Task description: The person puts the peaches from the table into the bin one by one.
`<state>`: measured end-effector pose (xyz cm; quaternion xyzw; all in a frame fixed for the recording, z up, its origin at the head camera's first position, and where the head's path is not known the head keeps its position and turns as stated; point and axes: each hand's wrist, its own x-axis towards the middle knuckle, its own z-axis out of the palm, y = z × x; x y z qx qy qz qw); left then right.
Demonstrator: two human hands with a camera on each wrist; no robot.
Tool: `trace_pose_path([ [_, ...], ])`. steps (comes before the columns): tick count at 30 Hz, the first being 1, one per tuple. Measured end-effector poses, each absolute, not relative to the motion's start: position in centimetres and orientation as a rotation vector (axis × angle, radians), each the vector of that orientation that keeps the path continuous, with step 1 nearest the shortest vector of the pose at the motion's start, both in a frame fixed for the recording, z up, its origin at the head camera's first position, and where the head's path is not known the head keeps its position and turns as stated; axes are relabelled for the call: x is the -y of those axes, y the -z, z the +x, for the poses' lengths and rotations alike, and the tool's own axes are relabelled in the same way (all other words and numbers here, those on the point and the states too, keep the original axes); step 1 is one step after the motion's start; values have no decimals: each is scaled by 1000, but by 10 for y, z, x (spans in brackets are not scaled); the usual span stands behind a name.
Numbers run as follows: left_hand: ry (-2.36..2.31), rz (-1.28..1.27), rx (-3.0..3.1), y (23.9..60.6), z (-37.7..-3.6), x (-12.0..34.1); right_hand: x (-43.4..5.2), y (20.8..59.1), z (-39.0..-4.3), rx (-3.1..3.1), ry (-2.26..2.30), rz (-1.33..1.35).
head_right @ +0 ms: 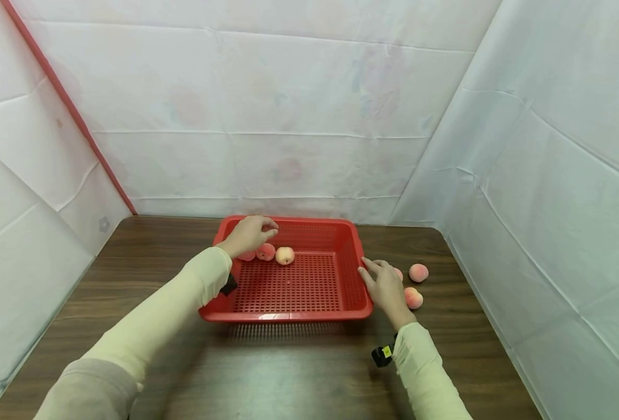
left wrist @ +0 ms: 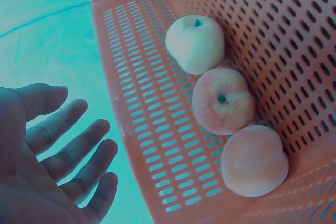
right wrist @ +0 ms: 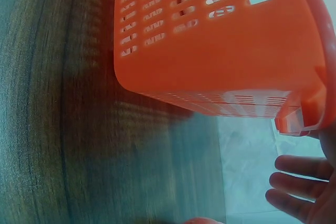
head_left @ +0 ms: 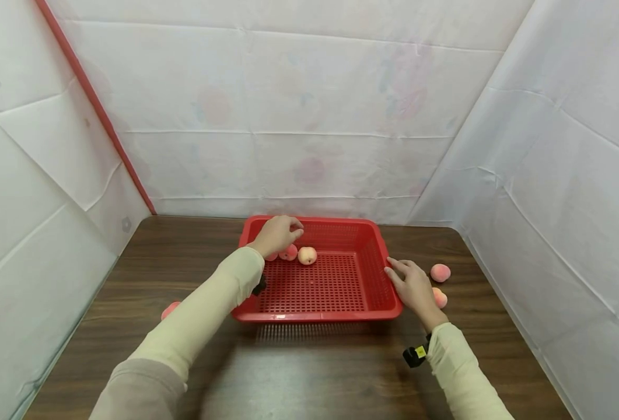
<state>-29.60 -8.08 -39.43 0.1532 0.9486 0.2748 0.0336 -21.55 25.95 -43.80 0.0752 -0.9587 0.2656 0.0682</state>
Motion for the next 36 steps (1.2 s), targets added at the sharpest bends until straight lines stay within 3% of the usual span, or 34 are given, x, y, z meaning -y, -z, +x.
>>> trace_pose_path([
  [36,-892,447,-2978,359,-279,125,-259,435,-217,2846,-758,286],
])
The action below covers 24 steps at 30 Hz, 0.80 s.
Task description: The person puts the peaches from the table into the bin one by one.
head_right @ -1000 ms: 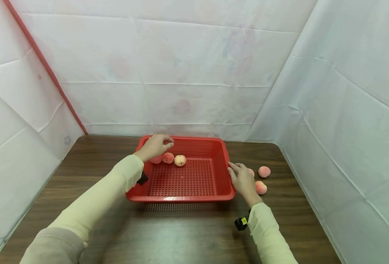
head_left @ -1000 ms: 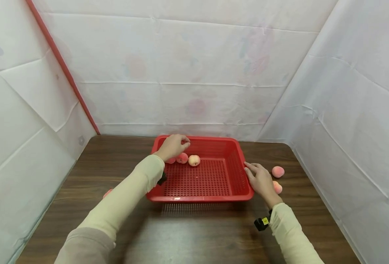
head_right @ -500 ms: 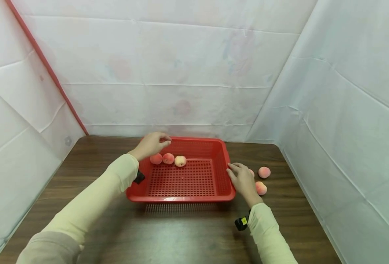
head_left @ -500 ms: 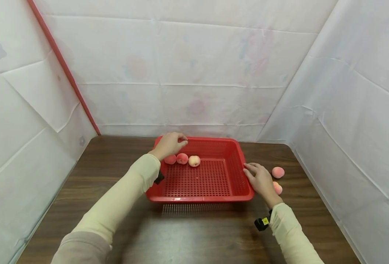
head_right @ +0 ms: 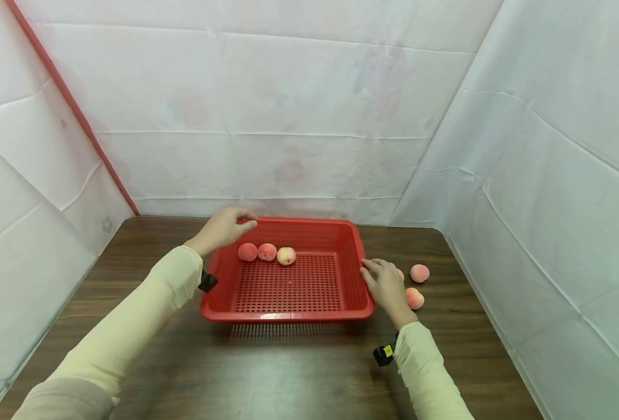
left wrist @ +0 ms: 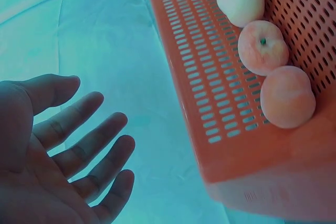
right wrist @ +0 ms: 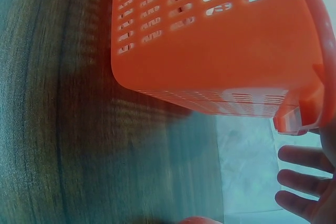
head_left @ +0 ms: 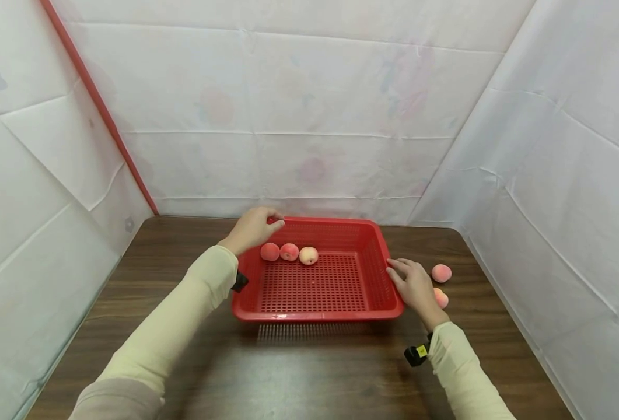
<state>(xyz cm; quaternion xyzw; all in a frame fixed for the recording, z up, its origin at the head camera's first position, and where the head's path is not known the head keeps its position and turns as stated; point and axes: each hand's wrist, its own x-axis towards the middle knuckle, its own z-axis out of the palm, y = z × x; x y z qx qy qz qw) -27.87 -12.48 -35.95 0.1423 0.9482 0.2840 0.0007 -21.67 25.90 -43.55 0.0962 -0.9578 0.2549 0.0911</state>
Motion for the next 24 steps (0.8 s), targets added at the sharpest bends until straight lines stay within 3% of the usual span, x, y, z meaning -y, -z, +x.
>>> trace_pose_path([
  [24,-861,407,-3041,361,-262,169,-256,436,-214,2876,-768,218],
])
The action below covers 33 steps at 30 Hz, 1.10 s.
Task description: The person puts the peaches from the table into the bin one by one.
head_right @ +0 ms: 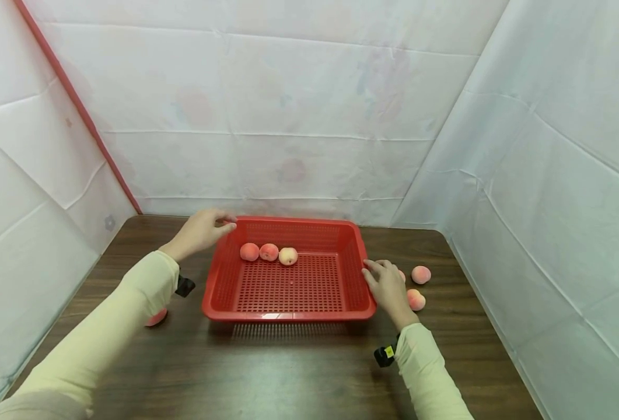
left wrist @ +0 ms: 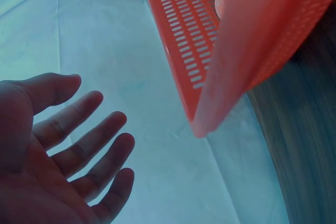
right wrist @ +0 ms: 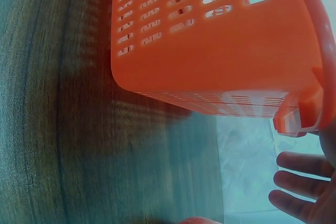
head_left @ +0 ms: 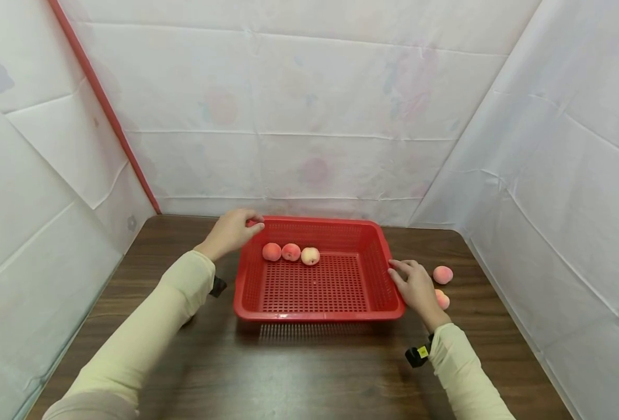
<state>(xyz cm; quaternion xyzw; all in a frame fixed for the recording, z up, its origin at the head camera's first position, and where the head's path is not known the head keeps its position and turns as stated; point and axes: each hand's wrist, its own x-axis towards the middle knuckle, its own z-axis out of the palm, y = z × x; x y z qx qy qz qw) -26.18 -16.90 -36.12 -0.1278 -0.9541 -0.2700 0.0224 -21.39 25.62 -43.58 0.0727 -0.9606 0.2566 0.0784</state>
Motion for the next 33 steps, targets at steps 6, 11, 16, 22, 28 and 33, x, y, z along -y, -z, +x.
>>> trace_pose_path([
  [6,851,-394,2964,365,-260,177,-257,438,-214,2875,-762,208],
  [11,829,-375,2980,368,-259,183,-257,438,-214,2884,-766,213],
  [16,820,-343,2999,370,-259,188,-257,437,-215,2879,-765,228],
  [22,823,-321,3018,372,-258,193,-258,436,-215,2865,-769,241],
  [28,791,-308,3040,377,-254,202,-259,439,-217,2848,-752,268],
  [33,774,-290,3083,383,-251,209,-258,439,-217,2855,-758,269],
])
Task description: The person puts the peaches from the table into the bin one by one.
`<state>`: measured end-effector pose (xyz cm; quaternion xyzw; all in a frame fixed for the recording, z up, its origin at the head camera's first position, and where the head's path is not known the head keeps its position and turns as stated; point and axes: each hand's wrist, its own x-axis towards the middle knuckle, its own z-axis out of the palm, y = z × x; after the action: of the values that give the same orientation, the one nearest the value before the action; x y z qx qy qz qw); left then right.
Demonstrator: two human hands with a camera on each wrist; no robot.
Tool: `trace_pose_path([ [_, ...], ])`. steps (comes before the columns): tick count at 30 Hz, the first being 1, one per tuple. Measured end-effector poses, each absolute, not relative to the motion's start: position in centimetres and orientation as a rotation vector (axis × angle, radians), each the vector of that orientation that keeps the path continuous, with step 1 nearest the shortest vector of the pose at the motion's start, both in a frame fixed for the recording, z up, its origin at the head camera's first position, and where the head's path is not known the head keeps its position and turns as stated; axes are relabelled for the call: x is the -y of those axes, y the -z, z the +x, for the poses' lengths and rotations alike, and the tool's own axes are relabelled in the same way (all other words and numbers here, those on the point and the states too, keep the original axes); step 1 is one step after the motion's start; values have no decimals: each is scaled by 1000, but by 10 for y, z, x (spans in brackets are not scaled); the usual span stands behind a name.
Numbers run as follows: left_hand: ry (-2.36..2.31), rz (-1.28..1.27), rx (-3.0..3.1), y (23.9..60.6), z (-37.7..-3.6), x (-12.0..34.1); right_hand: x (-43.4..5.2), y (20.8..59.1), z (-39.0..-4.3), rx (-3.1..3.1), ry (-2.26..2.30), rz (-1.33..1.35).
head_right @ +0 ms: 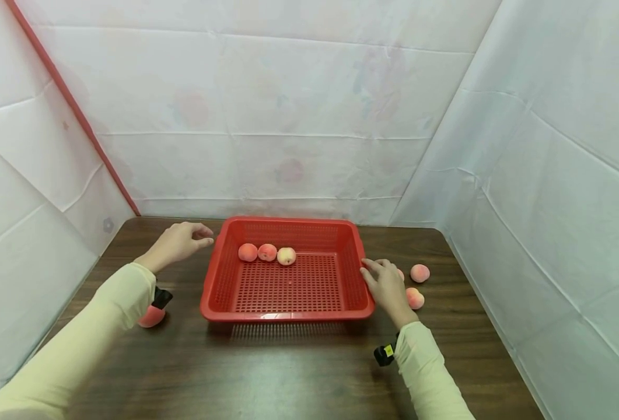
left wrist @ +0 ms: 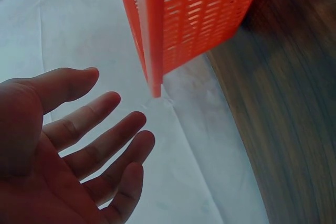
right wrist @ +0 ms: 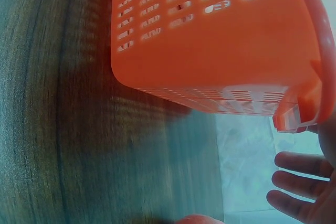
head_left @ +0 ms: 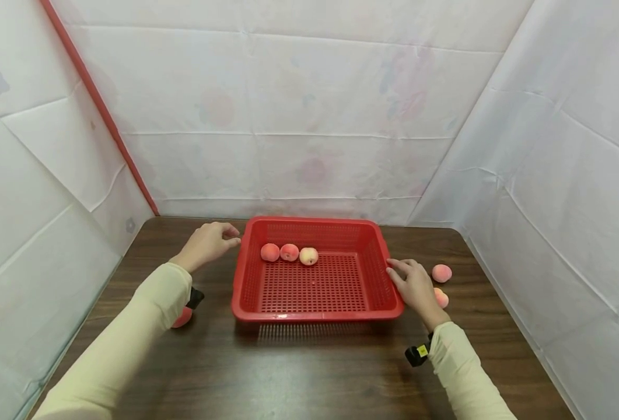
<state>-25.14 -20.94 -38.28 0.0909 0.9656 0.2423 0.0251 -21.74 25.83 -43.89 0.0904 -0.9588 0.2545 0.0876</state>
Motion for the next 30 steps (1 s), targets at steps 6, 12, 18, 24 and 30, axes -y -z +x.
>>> trace_pose_path([
  [6,-709,245,-2943,387,-245,219,-258,440,-218,2853,-764,272],
  [12,-663,216,-2896,394,-240,228,-258,440,-218,2862,-752,259],
  [18,-613,206,-2850,402,-240,240,-258,441,-217,2874,-759,237],
  [24,-571,178,-2766,409,-236,253,-257,441,-217,2885,-750,215],
  [30,-544,175,-2730,410,-230,266,-257,440,-217,2890,-741,215],
])
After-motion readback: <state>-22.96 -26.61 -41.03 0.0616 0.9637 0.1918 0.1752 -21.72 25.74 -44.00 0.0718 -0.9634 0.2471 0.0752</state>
